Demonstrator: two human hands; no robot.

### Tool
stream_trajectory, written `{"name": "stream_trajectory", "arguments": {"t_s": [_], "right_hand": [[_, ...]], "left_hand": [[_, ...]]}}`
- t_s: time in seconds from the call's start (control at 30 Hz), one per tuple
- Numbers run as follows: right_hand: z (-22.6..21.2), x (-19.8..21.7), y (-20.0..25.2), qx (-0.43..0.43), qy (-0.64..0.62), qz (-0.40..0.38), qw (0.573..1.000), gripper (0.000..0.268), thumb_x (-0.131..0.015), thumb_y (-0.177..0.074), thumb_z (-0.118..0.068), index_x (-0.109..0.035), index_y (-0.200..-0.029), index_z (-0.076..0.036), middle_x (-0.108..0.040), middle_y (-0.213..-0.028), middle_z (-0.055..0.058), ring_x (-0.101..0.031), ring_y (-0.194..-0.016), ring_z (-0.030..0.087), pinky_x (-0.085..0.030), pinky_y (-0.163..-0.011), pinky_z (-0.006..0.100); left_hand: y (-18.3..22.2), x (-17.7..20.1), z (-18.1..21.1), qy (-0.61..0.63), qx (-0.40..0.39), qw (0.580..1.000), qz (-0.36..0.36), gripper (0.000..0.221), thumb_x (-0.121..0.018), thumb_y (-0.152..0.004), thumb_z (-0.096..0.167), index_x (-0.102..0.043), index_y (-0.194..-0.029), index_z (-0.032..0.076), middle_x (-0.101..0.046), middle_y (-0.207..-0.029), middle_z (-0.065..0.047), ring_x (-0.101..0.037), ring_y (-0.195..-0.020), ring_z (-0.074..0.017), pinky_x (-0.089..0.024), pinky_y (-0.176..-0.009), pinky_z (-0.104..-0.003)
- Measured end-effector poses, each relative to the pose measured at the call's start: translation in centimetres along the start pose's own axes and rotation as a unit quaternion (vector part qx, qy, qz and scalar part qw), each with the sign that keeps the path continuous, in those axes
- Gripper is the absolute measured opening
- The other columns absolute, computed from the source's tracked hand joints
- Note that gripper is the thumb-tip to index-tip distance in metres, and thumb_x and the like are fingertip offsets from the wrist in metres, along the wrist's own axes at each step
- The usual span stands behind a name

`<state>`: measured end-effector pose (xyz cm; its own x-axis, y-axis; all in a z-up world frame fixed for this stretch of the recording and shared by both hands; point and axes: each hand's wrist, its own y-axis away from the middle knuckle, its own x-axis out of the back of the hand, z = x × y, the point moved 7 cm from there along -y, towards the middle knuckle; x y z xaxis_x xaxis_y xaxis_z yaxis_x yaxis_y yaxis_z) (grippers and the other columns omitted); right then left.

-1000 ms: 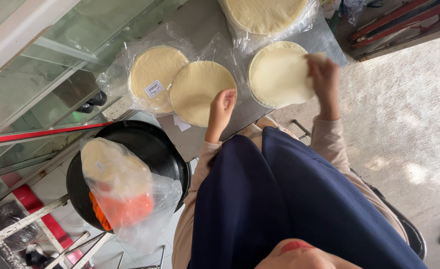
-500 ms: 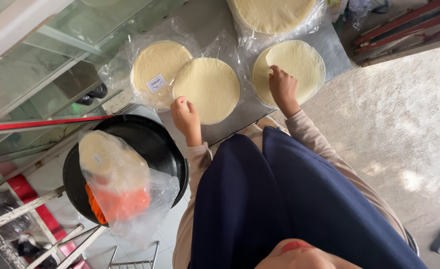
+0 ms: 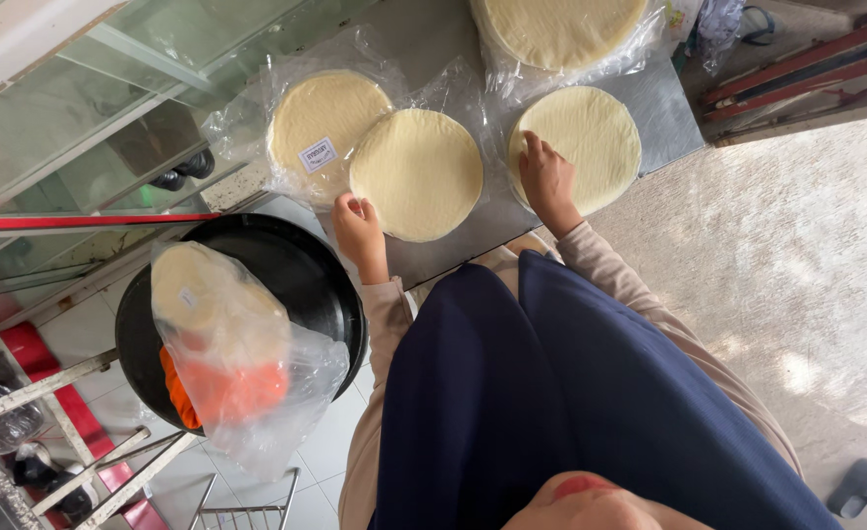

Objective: The person separates and moves thin, round tortillas from one stack to another on a metal surface by hand.

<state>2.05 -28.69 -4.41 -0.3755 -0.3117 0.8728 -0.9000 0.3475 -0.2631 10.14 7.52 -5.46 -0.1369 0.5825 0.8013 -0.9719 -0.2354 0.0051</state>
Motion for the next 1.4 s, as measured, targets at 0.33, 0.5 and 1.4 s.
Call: {"name": "stream_trajectory", "arguments": {"t_s": [0.33,0.5,1.4], "right_hand": [[-7.7,3.8,-1.0,0.037,-0.159,-0.109,0.98,0.037,-0.072,-0.098,-0.017,-0.064,-0.133,-0.009,-0.066,-0.112,0.008,-0.069,-0.097,0.023,-0.058,-0.074,0.036],[-14.8,2.0,0.4,0.073,-0.447,-0.224,0.863,0.036,-0.074,-0.098,-0.016,-0.061,-0.128,0.0,-0.066,-0.119,0.011,-0.068,-0.104,0.018,-0.059,-0.081,0.031],[-9.8,-6.6,0.8,-0.227,-0.54,-0.051,0.809,0.022,-0.047,-0.114,-0.023,-0.055,-0.108,-0.003,-0.052,-0.078,0.001,-0.047,-0.059,0.009,-0.041,-0.051,0.027]], "left_hand": [[0.7,-1.2,2.1,0.33,-0.074,0.94,-0.052,0.015,-0.066,-0.1,0.01,-0.059,-0.11,0.002,-0.072,-0.102,-0.01,-0.075,-0.087,-0.0202,-0.058,-0.074,-0.031],[3.0,-1.4,6.5,0.433,-0.063,0.886,-0.152,0.014,-0.062,-0.107,0.009,-0.064,-0.117,-0.001,-0.071,-0.104,-0.011,-0.069,-0.087,-0.0175,-0.056,-0.076,-0.03],[4.3,-1.9,7.4,0.432,-0.07,0.89,-0.128,0.024,-0.056,-0.107,0.015,-0.048,-0.122,-0.001,-0.067,-0.114,-0.015,-0.07,-0.098,-0.0194,-0.055,-0.082,-0.031]]}}
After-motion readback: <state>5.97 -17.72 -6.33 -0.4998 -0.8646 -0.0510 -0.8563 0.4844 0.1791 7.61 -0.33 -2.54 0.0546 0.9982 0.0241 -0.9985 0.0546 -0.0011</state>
